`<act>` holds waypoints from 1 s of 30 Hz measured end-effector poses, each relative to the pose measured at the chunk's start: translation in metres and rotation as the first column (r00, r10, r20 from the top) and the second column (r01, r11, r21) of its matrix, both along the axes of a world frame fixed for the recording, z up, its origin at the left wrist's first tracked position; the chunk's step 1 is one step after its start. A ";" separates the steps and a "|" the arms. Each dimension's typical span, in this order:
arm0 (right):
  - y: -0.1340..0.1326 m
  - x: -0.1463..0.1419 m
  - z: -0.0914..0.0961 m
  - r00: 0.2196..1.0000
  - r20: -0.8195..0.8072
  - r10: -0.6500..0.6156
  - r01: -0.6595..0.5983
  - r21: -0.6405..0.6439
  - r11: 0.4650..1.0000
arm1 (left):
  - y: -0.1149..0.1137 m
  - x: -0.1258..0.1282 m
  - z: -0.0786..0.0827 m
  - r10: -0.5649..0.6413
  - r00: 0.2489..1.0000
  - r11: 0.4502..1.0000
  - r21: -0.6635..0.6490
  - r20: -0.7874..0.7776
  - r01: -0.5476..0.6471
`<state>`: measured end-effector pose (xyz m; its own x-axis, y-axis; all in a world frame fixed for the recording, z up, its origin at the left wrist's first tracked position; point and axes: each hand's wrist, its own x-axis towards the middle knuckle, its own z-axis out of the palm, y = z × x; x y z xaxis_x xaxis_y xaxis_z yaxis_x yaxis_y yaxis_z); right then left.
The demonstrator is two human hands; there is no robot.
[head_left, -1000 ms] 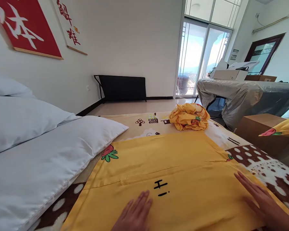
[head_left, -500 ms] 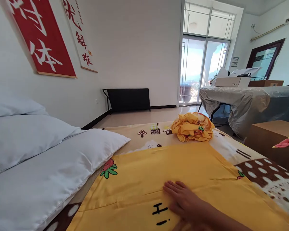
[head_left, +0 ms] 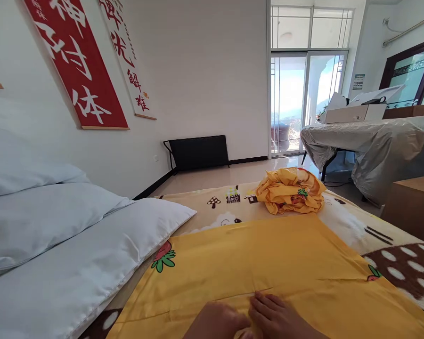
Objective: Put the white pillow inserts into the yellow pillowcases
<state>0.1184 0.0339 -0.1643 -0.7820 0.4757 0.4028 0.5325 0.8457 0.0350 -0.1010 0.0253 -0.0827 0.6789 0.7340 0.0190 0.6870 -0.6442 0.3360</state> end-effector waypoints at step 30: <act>-0.003 -0.013 -0.013 0.991 -0.115 -0.067 0.083 0.137 0.987 | 0.104 0.031 -0.023 -0.013 0.987 0.995 -0.099 -0.163 -0.003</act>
<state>0.1053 0.0307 -0.1777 -0.6933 0.4636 0.5518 0.6016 0.7939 0.0889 -0.0701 0.1290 -0.1060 0.6709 0.7231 -0.1643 0.7345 -0.6175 0.2815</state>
